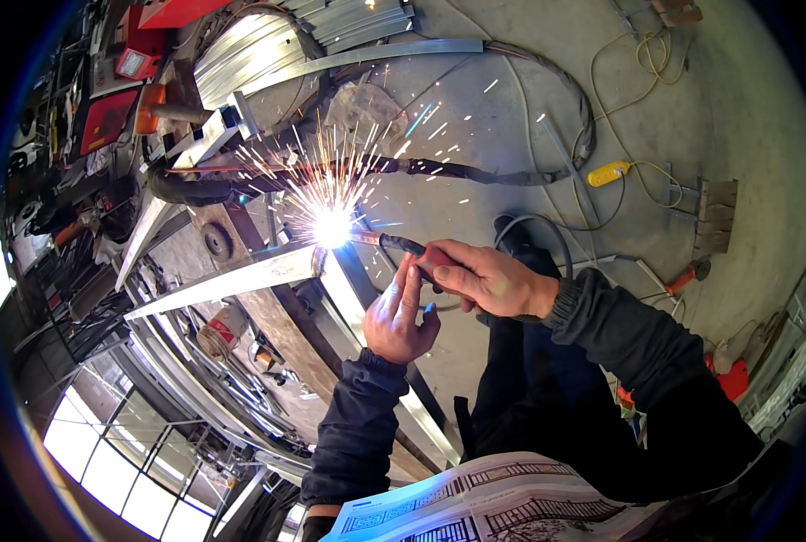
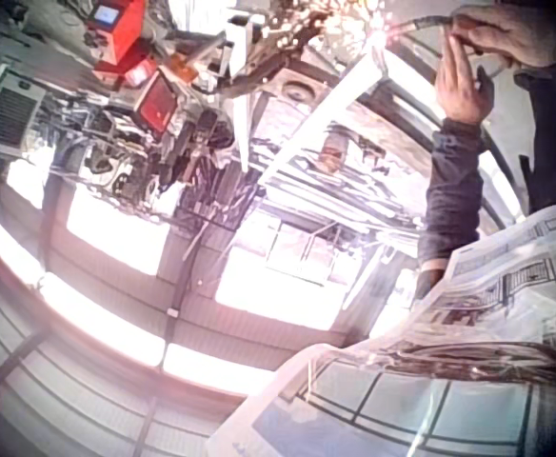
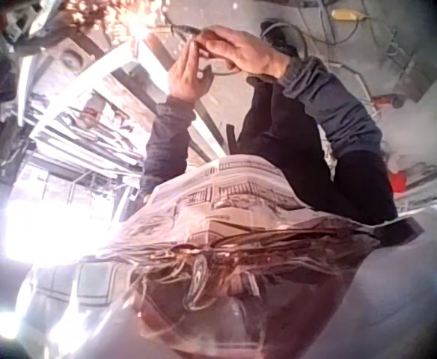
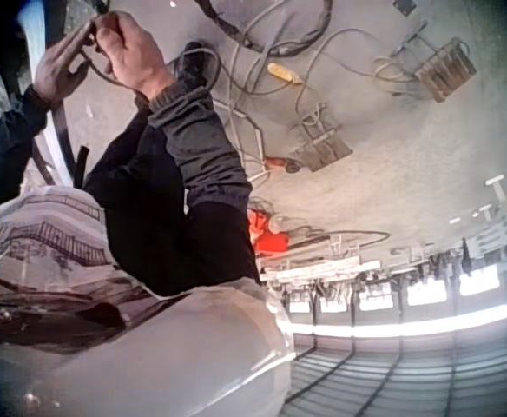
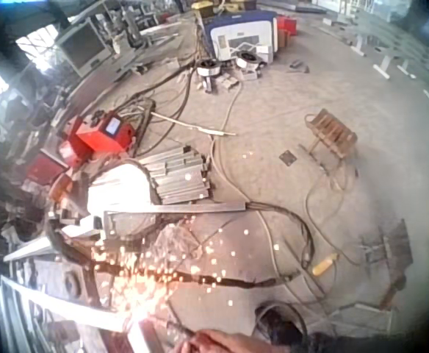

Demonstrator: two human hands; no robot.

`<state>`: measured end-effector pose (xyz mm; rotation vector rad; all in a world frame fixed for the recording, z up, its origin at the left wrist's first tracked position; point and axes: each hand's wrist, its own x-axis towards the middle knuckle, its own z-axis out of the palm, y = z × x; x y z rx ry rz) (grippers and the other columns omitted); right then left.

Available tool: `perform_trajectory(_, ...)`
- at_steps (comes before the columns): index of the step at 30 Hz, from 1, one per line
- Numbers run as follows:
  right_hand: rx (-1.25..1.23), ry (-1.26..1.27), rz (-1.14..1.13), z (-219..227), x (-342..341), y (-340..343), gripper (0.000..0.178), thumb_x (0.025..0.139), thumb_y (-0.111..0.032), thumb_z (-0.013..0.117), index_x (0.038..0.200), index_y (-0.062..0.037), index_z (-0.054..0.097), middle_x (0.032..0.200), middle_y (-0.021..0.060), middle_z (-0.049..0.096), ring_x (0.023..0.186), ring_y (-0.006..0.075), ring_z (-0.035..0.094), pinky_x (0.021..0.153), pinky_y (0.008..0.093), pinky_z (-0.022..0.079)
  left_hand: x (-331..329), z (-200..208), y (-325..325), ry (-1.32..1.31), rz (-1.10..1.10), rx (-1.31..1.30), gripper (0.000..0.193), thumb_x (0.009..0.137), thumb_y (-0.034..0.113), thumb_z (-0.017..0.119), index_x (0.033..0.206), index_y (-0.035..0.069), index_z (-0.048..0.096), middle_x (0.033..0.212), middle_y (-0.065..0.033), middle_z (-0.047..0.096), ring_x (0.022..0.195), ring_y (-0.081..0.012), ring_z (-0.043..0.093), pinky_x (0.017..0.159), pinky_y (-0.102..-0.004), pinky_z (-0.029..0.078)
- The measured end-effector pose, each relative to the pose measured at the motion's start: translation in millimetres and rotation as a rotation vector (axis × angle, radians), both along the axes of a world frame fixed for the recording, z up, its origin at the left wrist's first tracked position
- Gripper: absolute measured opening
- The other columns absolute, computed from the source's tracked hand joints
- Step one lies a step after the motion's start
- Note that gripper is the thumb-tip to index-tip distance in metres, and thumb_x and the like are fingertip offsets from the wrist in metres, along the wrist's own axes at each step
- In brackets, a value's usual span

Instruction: The person welds a metal frame structure using a welding torch and a magnetic clamp. They position the clamp to hold pieces together, then apply the welding torch to create joints, producing bright sparks. The person repositions the frame and continues welding different sections.

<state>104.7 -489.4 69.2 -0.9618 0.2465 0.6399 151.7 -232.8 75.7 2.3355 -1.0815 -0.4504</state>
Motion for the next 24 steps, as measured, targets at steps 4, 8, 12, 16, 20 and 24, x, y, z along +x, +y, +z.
perform_trajectory(4,-0.005,0.002,0.002,0.1,0.0,1.1,0.064,0.119,-0.044,0.055,0.167,-0.0042,0.043,0.109,0.0025,0.067,0.078,0.0088,0.064,0.07,0.0271,0.059,0.6,0.0,0.3,-0.005,-0.008,-0.002,0.102,0.07,0.003,0.081,0.165,-0.004,0.044,0.163,-0.0295,0.055,0.101,-0.0393,0.079,0.076,-0.0422,0.065)
perform_trajectory(8,0.014,-0.002,-0.014,-3.9,-2.4,2.9,0.062,0.119,-0.043,0.055,0.166,-0.0041,0.044,0.108,0.0022,0.066,0.078,0.0089,0.064,0.07,0.0272,0.059,0.6,-0.2,-1.6,-0.016,-0.005,-0.01,0.101,0.071,0.002,0.08,0.165,-0.004,0.044,0.162,-0.0289,0.056,0.102,-0.0369,0.08,0.076,-0.0416,0.065)
perform_trajectory(12,-0.002,0.002,-0.007,-3.4,-2.1,3.8,0.061,0.119,-0.042,0.055,0.166,-0.0044,0.044,0.106,0.0017,0.065,0.079,0.0087,0.063,0.07,0.0271,0.059,0.0,1.3,-0.7,0.002,0.002,0.001,0.102,0.071,0.001,0.081,0.166,-0.004,0.043,0.162,-0.0289,0.056,0.097,-0.036,0.08,0.075,-0.0421,0.065)
perform_trajectory(16,-0.009,-0.005,-0.002,-1.6,0.0,3.3,0.061,0.119,-0.043,0.054,0.166,-0.0046,0.044,0.105,0.0013,0.064,0.079,0.0085,0.063,0.07,0.0271,0.058,-0.4,1.3,-1.0,0.005,0.005,-0.004,0.105,0.071,0.002,0.083,0.168,-0.002,0.041,0.163,-0.0296,0.055,0.091,-0.0382,0.078,0.072,-0.043,0.064)
perform_trajectory(20,0.003,-0.001,-0.021,-4.4,-2.2,5.0,0.06,0.12,-0.042,0.054,0.166,-0.0045,0.044,0.104,0.0008,0.065,0.077,0.0084,0.062,0.069,0.0269,0.057,-2.0,4.5,-2.1,0.03,0.027,0.051,0.098,0.073,0.002,0.08,0.165,-0.006,0.045,0.162,-0.0254,0.057,0.107,-0.0303,0.081,0.082,-0.0397,0.066)
perform_trajectory(24,-0.012,0.002,0.0,-2.2,-1.1,3.5,0.06,0.12,-0.042,0.054,0.165,-0.0045,0.044,0.103,0.0005,0.064,0.077,0.0082,0.061,0.069,0.0269,0.057,-0.9,5.1,-1.7,0.013,0.015,0.041,0.101,0.073,0.003,0.081,0.166,-0.004,0.043,0.163,-0.0269,0.056,0.104,-0.0347,0.08,0.08,-0.0419,0.066)
